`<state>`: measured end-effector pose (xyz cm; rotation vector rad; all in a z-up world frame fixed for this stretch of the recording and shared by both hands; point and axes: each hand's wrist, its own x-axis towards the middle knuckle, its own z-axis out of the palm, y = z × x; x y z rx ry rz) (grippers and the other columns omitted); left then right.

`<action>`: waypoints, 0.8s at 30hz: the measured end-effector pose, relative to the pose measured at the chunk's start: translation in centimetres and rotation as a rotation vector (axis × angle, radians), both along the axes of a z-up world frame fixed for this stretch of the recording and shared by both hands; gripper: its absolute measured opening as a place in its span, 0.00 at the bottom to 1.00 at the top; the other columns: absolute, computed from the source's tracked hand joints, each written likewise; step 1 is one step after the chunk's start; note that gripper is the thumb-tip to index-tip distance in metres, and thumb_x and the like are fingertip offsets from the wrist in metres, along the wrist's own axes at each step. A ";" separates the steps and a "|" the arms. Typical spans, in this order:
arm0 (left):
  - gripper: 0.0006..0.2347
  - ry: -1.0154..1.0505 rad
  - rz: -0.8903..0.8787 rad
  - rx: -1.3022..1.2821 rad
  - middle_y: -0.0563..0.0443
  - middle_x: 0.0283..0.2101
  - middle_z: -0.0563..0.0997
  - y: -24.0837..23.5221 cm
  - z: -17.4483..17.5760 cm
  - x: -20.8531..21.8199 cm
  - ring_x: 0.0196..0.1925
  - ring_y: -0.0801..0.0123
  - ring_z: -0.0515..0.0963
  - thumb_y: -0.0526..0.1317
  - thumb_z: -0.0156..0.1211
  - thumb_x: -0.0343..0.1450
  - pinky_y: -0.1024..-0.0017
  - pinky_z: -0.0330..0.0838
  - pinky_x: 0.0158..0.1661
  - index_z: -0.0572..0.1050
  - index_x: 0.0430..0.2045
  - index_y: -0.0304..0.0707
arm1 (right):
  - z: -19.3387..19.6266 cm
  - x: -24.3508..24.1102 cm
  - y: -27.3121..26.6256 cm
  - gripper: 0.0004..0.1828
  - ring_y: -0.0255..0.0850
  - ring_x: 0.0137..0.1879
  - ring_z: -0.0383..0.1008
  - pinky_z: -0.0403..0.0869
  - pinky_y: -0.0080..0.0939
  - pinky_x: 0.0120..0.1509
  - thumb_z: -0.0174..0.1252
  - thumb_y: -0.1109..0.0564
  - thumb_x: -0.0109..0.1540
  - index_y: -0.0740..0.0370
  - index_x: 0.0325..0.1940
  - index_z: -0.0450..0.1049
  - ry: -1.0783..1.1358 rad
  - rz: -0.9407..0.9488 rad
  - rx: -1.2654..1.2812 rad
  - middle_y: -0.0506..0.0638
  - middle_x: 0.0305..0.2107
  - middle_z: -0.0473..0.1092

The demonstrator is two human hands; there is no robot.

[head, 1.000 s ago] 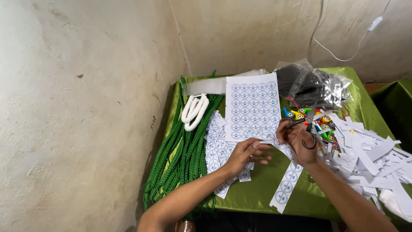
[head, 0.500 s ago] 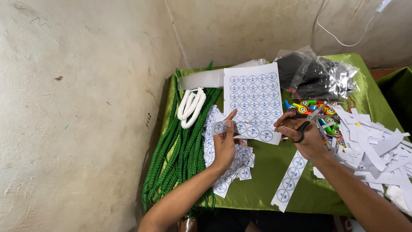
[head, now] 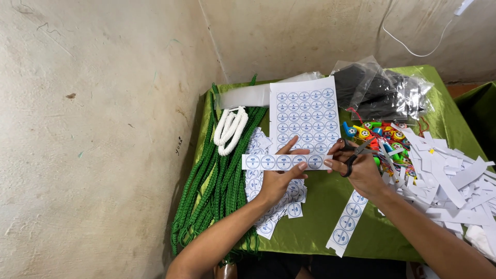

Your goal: Cutting circular labels from a printed sheet using scissors at a workstation.

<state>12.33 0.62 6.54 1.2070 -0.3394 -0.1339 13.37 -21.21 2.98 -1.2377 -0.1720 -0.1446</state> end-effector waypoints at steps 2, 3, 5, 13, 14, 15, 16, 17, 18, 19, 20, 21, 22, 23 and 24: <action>0.32 -0.017 -0.026 0.051 0.37 0.50 0.81 0.0 -1.7 0.3 0.38 0.68 0.85 0.39 0.72 0.67 0.74 0.85 0.36 0.66 0.67 0.34 | 0.4 -0.5 0.3 0.18 0.40 0.33 0.79 0.81 0.42 0.35 0.70 0.72 0.51 0.75 0.42 0.72 0.002 -0.003 -0.016 0.61 0.29 0.74; 0.30 -0.037 -0.052 0.100 0.38 0.47 0.82 0.0 -2.4 0.5 0.35 0.67 0.85 0.37 0.75 0.65 0.75 0.85 0.34 0.70 0.63 0.32 | 0.6 -0.7 0.4 0.19 0.41 0.32 0.79 0.82 0.43 0.34 0.71 0.72 0.50 0.76 0.42 0.73 0.002 -0.007 -0.035 0.61 0.28 0.74; 0.24 -0.043 -0.039 0.170 0.41 0.40 0.84 0.5 -5.5 1.0 0.33 0.69 0.86 0.39 0.74 0.66 0.78 0.83 0.32 0.75 0.58 0.34 | 0.6 -0.7 0.4 0.19 0.41 0.33 0.80 0.82 0.43 0.34 0.71 0.72 0.50 0.76 0.42 0.73 0.006 -0.001 -0.032 0.62 0.28 0.75; 0.18 -0.042 -0.001 0.182 0.40 0.30 0.84 0.2 -0.8 0.1 0.33 0.71 0.85 0.36 0.72 0.67 0.77 0.81 0.39 0.79 0.52 0.33 | -0.7 -0.7 0.4 0.19 0.46 0.29 0.81 0.82 0.44 0.33 0.70 0.72 0.51 0.77 0.44 0.74 0.009 0.011 -0.020 0.65 0.26 0.75; 0.17 -0.060 0.012 0.195 0.41 0.30 0.85 0.3 -0.5 0.3 0.34 0.71 0.85 0.36 0.72 0.67 0.77 0.81 0.39 0.80 0.51 0.33 | -1.0 -0.8 0.4 0.18 0.48 0.28 0.81 0.82 0.46 0.31 0.69 0.72 0.51 0.77 0.43 0.74 0.031 0.020 0.005 0.65 0.25 0.75; 0.17 -0.079 0.029 0.208 0.41 0.30 0.85 0.5 -0.1 0.4 0.34 0.72 0.85 0.36 0.72 0.68 0.76 0.80 0.39 0.80 0.50 0.34 | -1.3 -0.8 0.5 0.17 0.50 0.28 0.80 0.82 0.47 0.29 0.69 0.71 0.52 0.77 0.43 0.74 0.053 0.032 0.030 0.65 0.24 0.75; 0.17 -0.079 0.032 0.207 0.41 0.30 0.85 0.6 -0.9 0.4 0.34 0.72 0.85 0.36 0.72 0.68 0.76 0.80 0.39 0.80 0.50 0.34 | -1.6 -0.7 0.5 0.17 0.50 0.28 0.80 0.82 0.47 0.29 0.69 0.71 0.52 0.77 0.43 0.74 0.052 0.035 0.029 0.65 0.24 0.75; 0.17 -0.068 0.036 0.219 0.39 0.31 0.85 0.7 -1.7 0.5 0.35 0.68 0.86 0.38 0.72 0.67 0.74 0.81 0.39 0.81 0.49 0.34 | -2.0 -0.6 0.5 0.15 0.50 0.26 0.80 0.82 0.47 0.28 0.68 0.71 0.53 0.77 0.41 0.73 0.050 0.039 0.021 0.65 0.23 0.75; 0.17 -0.057 0.041 0.231 0.36 0.33 0.85 0.8 -2.5 0.6 0.35 0.65 0.86 0.39 0.73 0.67 0.71 0.81 0.39 0.81 0.48 0.33 | -2.4 -0.5 0.6 0.13 0.49 0.24 0.80 0.82 0.46 0.26 0.68 0.70 0.54 0.76 0.40 0.73 0.049 0.042 0.012 0.66 0.21 0.75; 0.17 -0.050 0.041 0.230 0.36 0.33 0.85 1.1 -3.1 0.3 0.35 0.65 0.86 0.39 0.73 0.67 0.71 0.81 0.39 0.81 0.48 0.33 | -2.6 -0.7 0.6 0.13 0.49 0.24 0.80 0.82 0.46 0.26 0.68 0.70 0.54 0.76 0.40 0.73 0.056 0.043 0.011 0.66 0.21 0.75; 0.16 -0.054 0.024 0.259 0.36 0.34 0.85 1.3 -3.7 0.0 0.38 0.63 0.85 0.40 0.73 0.68 0.68 0.80 0.41 0.82 0.47 0.32 | -2.8 -0.9 0.6 0.11 0.49 0.24 0.80 0.82 0.45 0.26 0.67 0.70 0.55 0.76 0.38 0.73 0.041 0.057 0.006 0.66 0.20 0.75; 0.15 -0.065 0.009 0.288 0.35 0.35 0.85 1.6 -4.2 -0.1 0.40 0.62 0.85 0.40 0.72 0.68 0.65 0.79 0.43 0.82 0.46 0.31 | -2.8 -0.8 0.6 0.09 0.49 0.23 0.80 0.82 0.45 0.26 0.66 0.70 0.56 0.75 0.37 0.73 0.018 0.070 0.001 0.67 0.19 0.74; 0.15 -0.065 0.009 0.286 0.35 0.35 0.85 1.6 -4.3 -0.3 0.40 0.62 0.85 0.40 0.72 0.68 0.65 0.79 0.43 0.82 0.46 0.31 | -2.5 -0.8 0.6 0.09 0.49 0.23 0.80 0.82 0.45 0.26 0.66 0.70 0.56 0.75 0.37 0.73 0.017 0.070 -0.001 0.67 0.19 0.74; 0.13 -0.061 -0.001 0.292 0.35 0.34 0.85 1.6 -4.4 -0.7 0.40 0.65 0.84 0.40 0.72 0.69 0.65 0.78 0.43 0.83 0.43 0.31 | -2.3 -0.9 0.7 0.09 0.49 0.22 0.80 0.81 0.45 0.25 0.67 0.69 0.56 0.75 0.36 0.73 0.013 0.072 -0.022 0.67 0.18 0.74; 0.12 -0.057 -0.011 0.299 0.36 0.33 0.85 1.6 -4.5 -1.1 0.40 0.67 0.83 0.40 0.72 0.70 0.65 0.78 0.43 0.83 0.41 0.30 | -2.1 -1.0 0.8 0.08 0.48 0.21 0.79 0.81 0.44 0.24 0.67 0.68 0.56 0.74 0.34 0.73 0.009 0.073 -0.042 0.67 0.17 0.74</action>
